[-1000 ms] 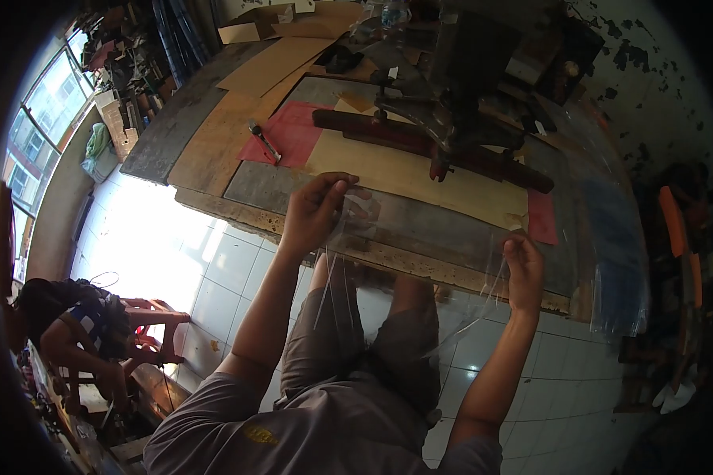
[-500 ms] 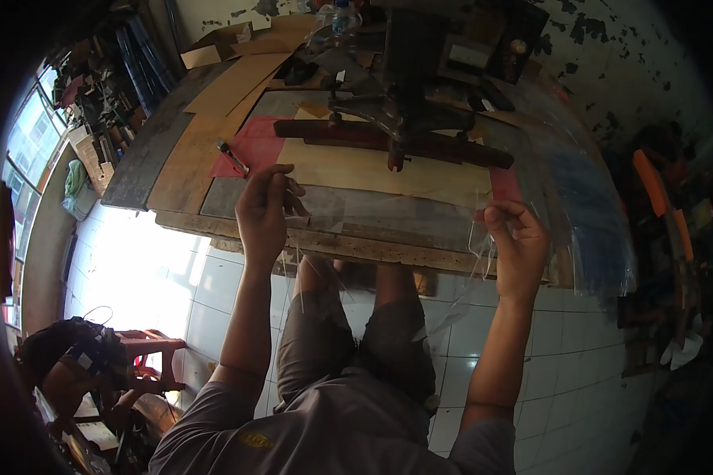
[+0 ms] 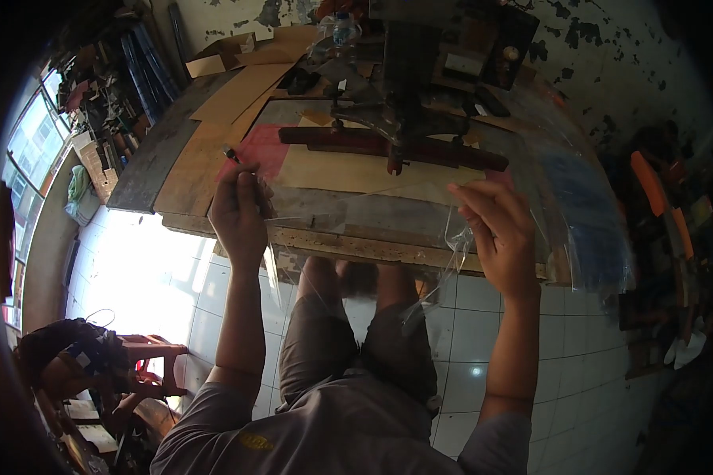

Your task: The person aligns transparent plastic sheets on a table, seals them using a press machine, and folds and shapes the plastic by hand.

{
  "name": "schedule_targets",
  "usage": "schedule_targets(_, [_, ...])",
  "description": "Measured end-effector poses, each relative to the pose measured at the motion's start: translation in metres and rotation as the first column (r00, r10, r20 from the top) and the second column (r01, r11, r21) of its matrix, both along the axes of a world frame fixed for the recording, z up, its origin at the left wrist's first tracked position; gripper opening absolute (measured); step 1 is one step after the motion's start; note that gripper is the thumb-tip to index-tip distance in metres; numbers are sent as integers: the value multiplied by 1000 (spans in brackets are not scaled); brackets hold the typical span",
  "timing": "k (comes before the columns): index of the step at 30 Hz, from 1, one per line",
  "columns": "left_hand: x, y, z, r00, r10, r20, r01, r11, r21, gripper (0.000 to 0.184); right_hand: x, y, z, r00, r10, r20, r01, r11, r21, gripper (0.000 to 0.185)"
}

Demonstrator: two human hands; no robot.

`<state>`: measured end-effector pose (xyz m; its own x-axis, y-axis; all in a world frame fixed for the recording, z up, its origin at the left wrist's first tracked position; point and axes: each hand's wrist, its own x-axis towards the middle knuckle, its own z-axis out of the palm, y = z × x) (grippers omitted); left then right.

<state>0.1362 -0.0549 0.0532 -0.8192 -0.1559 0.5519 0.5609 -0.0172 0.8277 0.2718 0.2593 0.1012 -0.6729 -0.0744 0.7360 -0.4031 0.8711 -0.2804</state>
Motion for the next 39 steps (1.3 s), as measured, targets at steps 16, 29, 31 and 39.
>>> schedule_targets(16, [-5,-9,-2,998,53,-28,-57,983,-172,18,-2,20,7,876,423,229,-236,793,-561,6])
schedule_targets(29, [10,-6,2,999,4,42,2,990,-141,25,7,9,17,934,263,242,-87,824,-560,15])
schedule_targets(31, [12,-5,1,999,-8,53,15,990,-137,25,8,9,19,939,233,253,-53,825,-562,16])
schedule_targets(39, [12,-1,-6,997,-48,68,54,993,-102,25,10,10,22,934,204,294,-19,849,-529,17])
